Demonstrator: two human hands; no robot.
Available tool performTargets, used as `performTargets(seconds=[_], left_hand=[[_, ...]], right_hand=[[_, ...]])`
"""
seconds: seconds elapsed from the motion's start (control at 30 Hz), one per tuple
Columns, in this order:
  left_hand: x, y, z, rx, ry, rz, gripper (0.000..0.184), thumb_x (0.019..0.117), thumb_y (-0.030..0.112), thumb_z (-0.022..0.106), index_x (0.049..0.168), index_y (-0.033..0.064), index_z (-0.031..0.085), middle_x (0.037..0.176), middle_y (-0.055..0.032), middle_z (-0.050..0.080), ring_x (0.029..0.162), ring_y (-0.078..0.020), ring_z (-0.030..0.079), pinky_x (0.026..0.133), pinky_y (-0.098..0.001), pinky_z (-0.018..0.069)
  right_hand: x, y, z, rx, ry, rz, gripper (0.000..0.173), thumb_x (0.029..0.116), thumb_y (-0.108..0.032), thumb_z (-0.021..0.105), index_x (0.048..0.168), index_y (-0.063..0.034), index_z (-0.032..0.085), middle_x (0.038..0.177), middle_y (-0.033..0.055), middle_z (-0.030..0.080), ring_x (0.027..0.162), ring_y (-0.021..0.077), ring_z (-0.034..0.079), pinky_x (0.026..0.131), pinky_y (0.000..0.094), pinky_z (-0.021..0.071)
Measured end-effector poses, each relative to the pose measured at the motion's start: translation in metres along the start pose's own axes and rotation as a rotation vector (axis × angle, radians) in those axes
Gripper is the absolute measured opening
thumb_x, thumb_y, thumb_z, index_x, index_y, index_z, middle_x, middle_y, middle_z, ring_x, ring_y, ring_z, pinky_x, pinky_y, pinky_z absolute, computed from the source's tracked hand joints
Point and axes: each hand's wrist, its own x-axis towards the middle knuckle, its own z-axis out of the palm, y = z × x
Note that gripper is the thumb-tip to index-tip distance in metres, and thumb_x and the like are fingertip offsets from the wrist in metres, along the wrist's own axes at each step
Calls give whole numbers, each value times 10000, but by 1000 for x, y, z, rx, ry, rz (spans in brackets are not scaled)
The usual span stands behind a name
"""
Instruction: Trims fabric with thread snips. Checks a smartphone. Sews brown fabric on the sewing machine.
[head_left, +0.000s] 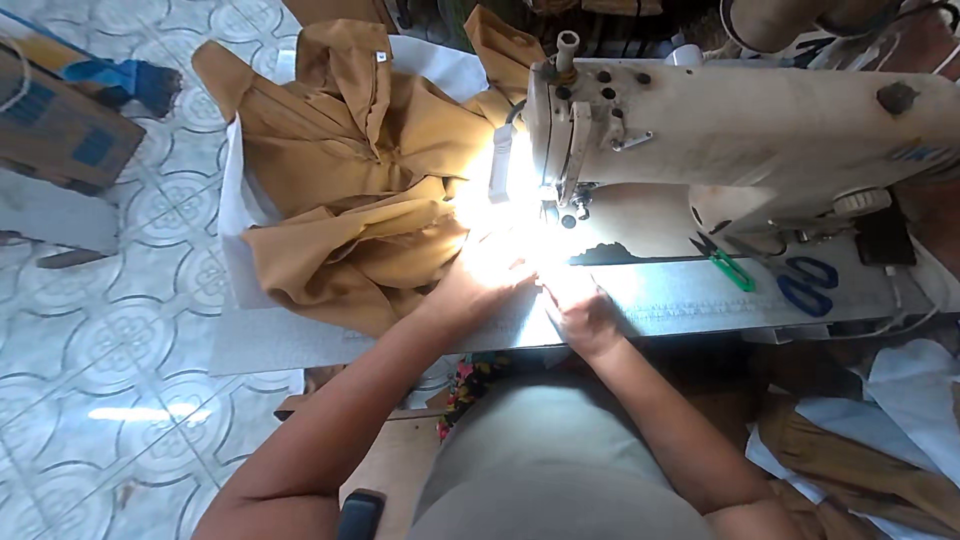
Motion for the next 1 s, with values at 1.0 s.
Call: performTargets(seconds=[1.0], left_hand=[[40, -15, 3, -310, 96, -444, 198, 957, 131, 669, 1114, 25, 726, 1110, -177, 714, 1100, -355, 656, 997, -544, 474]], right_hand=[[82, 3, 6, 528, -136, 683, 230, 989, -226, 650, 1070, -26, 728, 975, 132, 736, 884, 227, 710, 827, 459, 576]])
